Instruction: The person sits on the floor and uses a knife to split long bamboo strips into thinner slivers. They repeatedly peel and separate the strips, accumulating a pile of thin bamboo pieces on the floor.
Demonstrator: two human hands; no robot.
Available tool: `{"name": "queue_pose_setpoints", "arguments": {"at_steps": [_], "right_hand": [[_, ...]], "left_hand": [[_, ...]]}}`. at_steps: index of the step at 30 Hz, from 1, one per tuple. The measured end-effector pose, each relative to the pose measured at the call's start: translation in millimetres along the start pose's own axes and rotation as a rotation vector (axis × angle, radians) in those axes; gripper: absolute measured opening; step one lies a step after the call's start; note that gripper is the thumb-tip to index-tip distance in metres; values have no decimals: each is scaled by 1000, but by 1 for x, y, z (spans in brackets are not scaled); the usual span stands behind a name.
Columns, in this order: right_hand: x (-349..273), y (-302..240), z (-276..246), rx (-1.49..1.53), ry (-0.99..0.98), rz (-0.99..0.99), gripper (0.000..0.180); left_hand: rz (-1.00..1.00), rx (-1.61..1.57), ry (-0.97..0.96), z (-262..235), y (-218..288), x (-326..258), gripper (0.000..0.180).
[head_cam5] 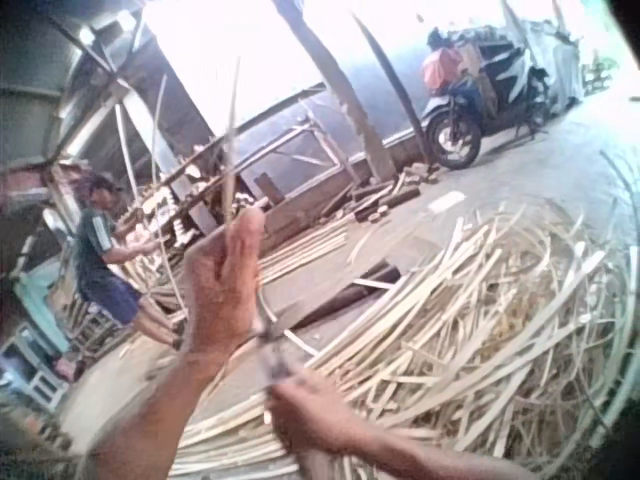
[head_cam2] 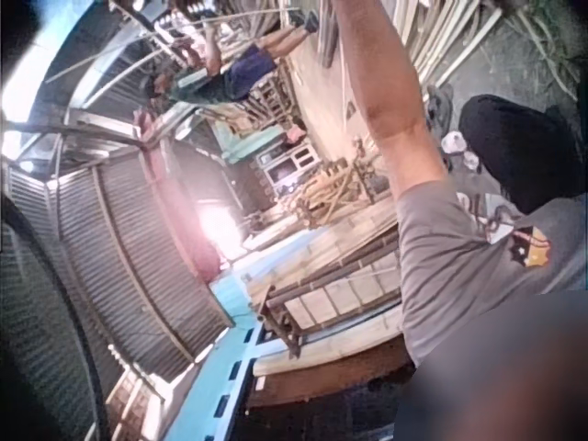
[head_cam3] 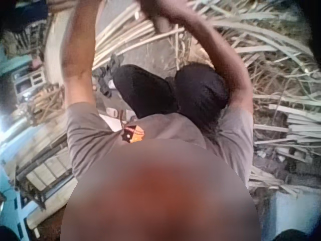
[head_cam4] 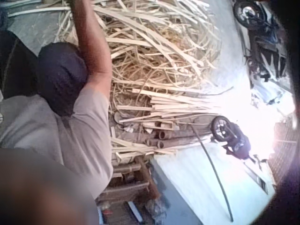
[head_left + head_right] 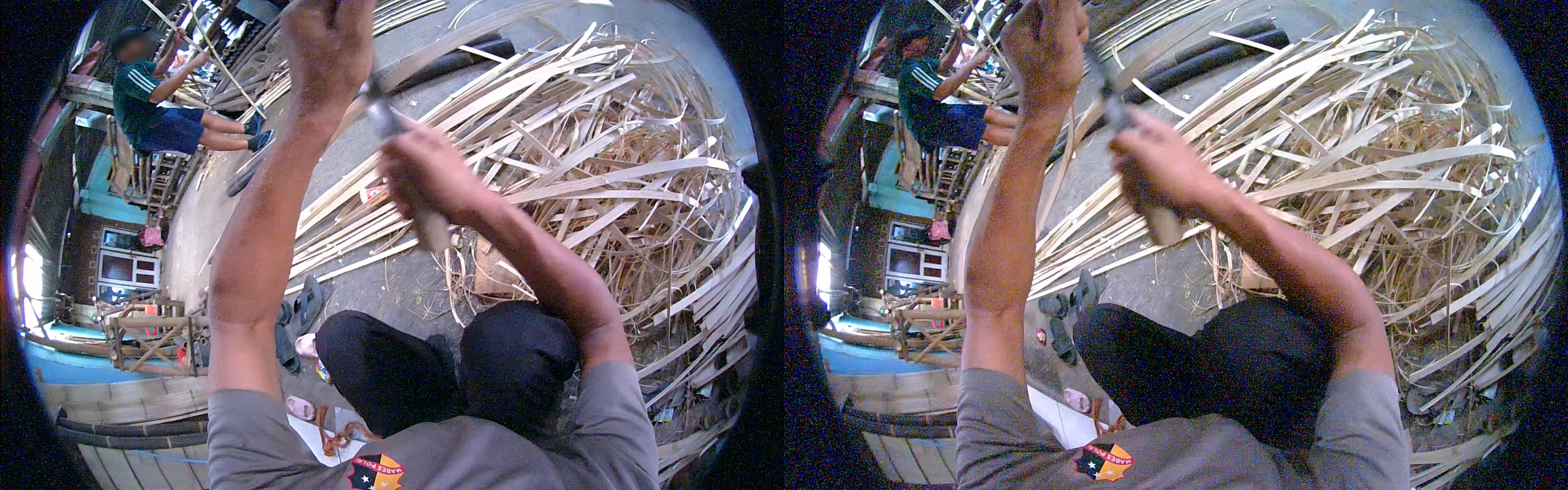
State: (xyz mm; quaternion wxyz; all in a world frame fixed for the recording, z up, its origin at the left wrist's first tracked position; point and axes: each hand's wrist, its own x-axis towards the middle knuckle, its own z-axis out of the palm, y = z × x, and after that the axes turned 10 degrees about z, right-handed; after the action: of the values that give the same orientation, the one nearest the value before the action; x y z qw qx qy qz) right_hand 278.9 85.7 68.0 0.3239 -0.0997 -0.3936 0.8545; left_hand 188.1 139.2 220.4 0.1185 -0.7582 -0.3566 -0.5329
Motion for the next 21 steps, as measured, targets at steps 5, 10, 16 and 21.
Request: {"name": "queue_pose_setpoints", "arguments": {"at_steps": [5,10,16,21], "right_hand": [[49,-3,53,-512,109,199,55],[70,-34,77,-621,10,192,67],[87,-41,136,-964,220,-75,74],[74,-28,154,-311,16,-57,50]], "left_hand": [[-86,79,-180,-4,-15,35,55],[131,244,-409,-48,-34,50,52],[-24,293,-262,-111,-29,81,53],[91,137,142,-127,-23,120,49]]}}
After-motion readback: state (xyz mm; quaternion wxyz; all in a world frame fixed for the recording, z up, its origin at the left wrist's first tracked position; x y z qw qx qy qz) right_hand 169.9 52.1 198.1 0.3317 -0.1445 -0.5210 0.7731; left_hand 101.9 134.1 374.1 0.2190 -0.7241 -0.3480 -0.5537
